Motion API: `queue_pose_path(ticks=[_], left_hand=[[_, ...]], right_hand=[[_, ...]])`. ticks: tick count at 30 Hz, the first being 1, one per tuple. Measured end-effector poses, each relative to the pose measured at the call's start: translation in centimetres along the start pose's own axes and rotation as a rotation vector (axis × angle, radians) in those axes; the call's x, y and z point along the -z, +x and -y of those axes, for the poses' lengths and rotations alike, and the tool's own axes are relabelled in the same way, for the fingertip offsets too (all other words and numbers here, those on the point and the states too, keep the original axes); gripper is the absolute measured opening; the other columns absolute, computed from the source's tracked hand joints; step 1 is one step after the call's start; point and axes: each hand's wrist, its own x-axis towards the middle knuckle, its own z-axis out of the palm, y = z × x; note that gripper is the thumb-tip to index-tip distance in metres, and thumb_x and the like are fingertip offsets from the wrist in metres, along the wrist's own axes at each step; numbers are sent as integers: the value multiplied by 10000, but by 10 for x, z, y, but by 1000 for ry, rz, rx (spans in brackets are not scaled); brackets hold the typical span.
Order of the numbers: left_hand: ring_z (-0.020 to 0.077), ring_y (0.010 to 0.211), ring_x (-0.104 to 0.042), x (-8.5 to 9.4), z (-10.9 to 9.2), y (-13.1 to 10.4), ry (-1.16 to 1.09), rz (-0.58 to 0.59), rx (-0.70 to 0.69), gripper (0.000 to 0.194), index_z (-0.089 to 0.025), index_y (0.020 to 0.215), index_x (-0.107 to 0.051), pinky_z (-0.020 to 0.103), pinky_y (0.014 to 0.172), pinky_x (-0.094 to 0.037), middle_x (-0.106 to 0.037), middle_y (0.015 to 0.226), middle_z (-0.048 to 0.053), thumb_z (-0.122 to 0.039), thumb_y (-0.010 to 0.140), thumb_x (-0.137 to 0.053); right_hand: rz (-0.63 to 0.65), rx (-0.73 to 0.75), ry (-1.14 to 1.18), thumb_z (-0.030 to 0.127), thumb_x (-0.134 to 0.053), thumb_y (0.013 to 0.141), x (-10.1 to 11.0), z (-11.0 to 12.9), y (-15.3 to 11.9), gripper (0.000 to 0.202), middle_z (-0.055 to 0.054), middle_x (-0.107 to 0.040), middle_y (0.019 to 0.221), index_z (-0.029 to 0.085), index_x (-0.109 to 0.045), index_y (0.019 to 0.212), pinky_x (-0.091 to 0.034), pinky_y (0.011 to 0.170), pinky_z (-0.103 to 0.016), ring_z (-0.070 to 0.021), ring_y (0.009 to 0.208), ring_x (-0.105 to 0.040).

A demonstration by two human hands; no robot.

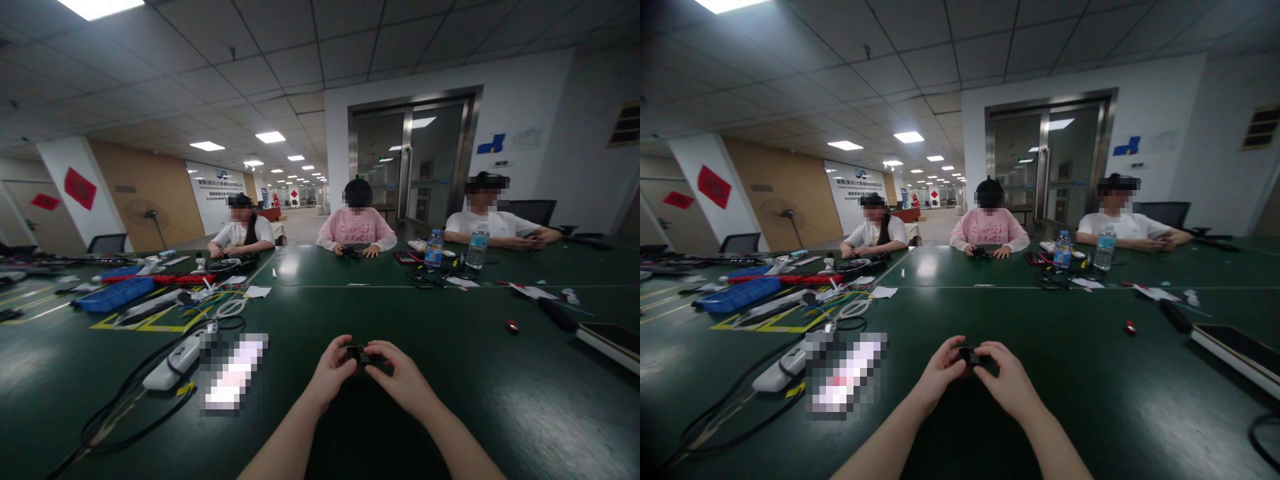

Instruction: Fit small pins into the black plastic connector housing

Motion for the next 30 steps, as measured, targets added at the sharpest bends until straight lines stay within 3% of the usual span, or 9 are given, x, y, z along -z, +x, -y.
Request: queue_pose_path(ticks=[17,30], left_hand=[[237,958,-577,0,2,1,7,-13,6,565,-194,1164,-455,338,796,-435,-626,1031,92,-271,673,-724],[250,971,-584,2,2,1,13,-12,10,556,-196,1174,-460,384,848,-428,-631,1029,95,-271,688,-719]], right_hand=[[8,10,10,235,-582,765,-1,-5,2,230,-25,-567,1151,265,-636,987,-456,888,-363,-229,1104,-523],[-13,7,28,258,-602,753,-1,-4,2,238,-20,-581,1135,284,-644,986,-462,873,-379,-243,1090,-534]])
